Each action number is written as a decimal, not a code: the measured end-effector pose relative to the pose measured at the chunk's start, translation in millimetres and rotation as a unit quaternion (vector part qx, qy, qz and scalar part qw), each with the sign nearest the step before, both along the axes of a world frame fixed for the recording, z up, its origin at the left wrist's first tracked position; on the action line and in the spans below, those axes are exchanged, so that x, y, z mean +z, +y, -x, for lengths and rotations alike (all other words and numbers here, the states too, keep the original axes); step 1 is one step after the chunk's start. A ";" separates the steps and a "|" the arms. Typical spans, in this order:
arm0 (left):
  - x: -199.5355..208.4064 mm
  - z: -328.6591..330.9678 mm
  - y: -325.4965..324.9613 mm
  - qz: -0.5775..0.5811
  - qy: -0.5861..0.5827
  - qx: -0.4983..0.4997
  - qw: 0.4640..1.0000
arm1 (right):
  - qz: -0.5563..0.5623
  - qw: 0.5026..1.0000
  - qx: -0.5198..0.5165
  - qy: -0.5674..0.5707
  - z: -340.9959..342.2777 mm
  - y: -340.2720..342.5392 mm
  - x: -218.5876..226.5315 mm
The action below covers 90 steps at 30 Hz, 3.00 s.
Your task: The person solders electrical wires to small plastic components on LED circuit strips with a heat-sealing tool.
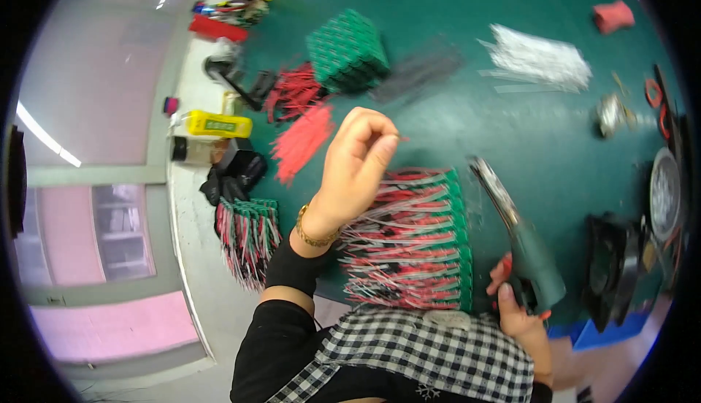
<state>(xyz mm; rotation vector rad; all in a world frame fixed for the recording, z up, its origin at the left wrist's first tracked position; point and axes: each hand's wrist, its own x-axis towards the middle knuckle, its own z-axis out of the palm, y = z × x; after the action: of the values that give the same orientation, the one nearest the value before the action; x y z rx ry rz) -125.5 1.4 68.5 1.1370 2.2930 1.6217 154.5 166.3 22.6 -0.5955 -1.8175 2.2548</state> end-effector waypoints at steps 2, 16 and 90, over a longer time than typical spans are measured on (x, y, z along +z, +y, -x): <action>2.1 -26.2 8.4 0.066 0.044 -0.022 0.997 | 0.001 0.999 0.017 -0.044 0.2 2.1 8.6; -50.1 -30.7 15.0 0.114 0.226 -0.058 0.966 | 0.044 0.997 0.053 -0.038 5.6 7.1 23.8; -54.4 -27.0 22.7 0.112 0.124 -0.047 0.985 | -0.012 0.993 0.057 -0.107 3.0 -4.7 20.1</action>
<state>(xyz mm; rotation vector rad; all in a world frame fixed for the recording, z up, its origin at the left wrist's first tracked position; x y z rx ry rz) -98.5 24.2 14.0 1.4333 2.4472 1.2121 151.4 161.6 42.7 -0.7750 -2.0221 2.3159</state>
